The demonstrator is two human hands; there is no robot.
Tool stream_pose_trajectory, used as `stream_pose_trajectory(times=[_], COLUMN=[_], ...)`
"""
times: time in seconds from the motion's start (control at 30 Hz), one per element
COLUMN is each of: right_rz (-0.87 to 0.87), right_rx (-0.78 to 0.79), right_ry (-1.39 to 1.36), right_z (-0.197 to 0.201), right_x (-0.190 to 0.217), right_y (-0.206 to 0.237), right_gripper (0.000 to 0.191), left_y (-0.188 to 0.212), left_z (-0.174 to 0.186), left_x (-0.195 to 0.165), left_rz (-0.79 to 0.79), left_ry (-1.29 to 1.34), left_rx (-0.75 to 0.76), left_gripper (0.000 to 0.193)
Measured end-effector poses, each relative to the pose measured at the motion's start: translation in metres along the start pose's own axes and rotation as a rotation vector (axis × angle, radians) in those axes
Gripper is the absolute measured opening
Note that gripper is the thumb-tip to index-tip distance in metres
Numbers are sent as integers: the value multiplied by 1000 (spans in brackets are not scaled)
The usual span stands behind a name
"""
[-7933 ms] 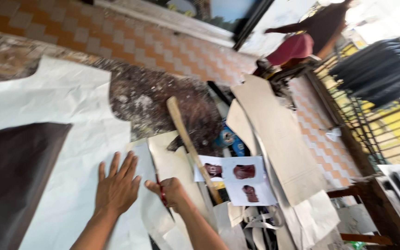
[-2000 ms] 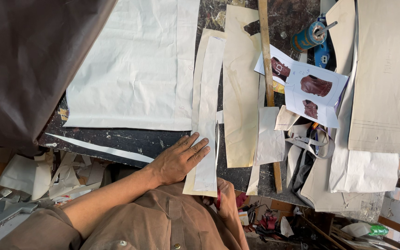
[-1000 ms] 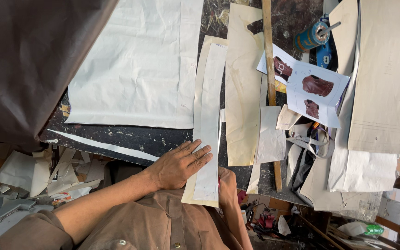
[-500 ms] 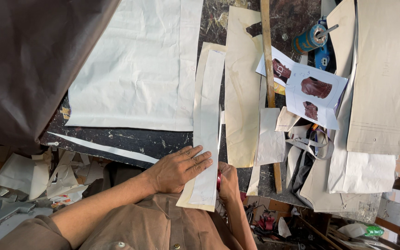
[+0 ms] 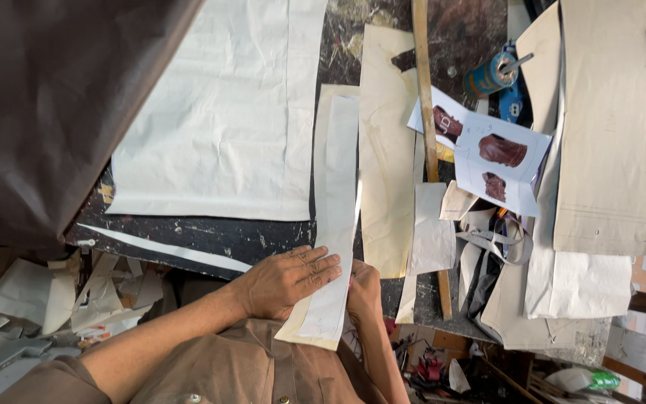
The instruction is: The person arranges white paper pattern pieces on a workbench, smooths and aligns them over a leather hide and backing paper, marks reference points with a pencil using a wooden straightedge, and cuts the paper patterns into strips with scissors, setting cut pieces aside.
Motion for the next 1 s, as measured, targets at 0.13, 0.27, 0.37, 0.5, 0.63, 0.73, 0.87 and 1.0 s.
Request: stream_pose_trajectory(times=[0.13, 0.27, 0.37, 0.5, 0.63, 0.73, 0.87, 1.0], right_rz=[-154, 219, 282, -140, -260, -284, -236, -274], right_rx=[-187, -403, -343, -32, -29, -46, 32, 75], right_ry=[181, 538, 389, -57, -169, -226, -295, -353], right_z=[9, 36, 45, 26, 30, 45, 54, 49], right_x=[32, 50, 42, 31, 41, 46, 35, 27], right_y=[-2, 7, 24, 30, 33, 28, 17, 10], right_gripper=[50, 52, 53, 67, 69, 67, 64, 60], left_y=[-7, -18, -30, -47, -54, -65, -75, -86], left_z=[10, 10, 9, 18, 40, 54, 48, 22], left_x=[-2, 0, 2, 1, -5, 11, 35, 46], left_rz=[-1, -27, -59, -93, 107, 686, 1398, 1461], left_ry=[-58, -137, -166, -170, -171, -35, 637, 1045], left_rx=[-16, -11, 17, -14, -204, -65, 178, 141], left_gripper=[59, 50, 47, 46, 42, 38, 61, 61])
Point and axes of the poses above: each hand's wrist, its own y-axis away from the middle knuckle, its own z-axis out of the back of the hand, x = y × z, the point moved 1 cm from there along -y, towards the middle knuckle, and after that the axes turned 9 degrees about -x, right-handed, at the moved point
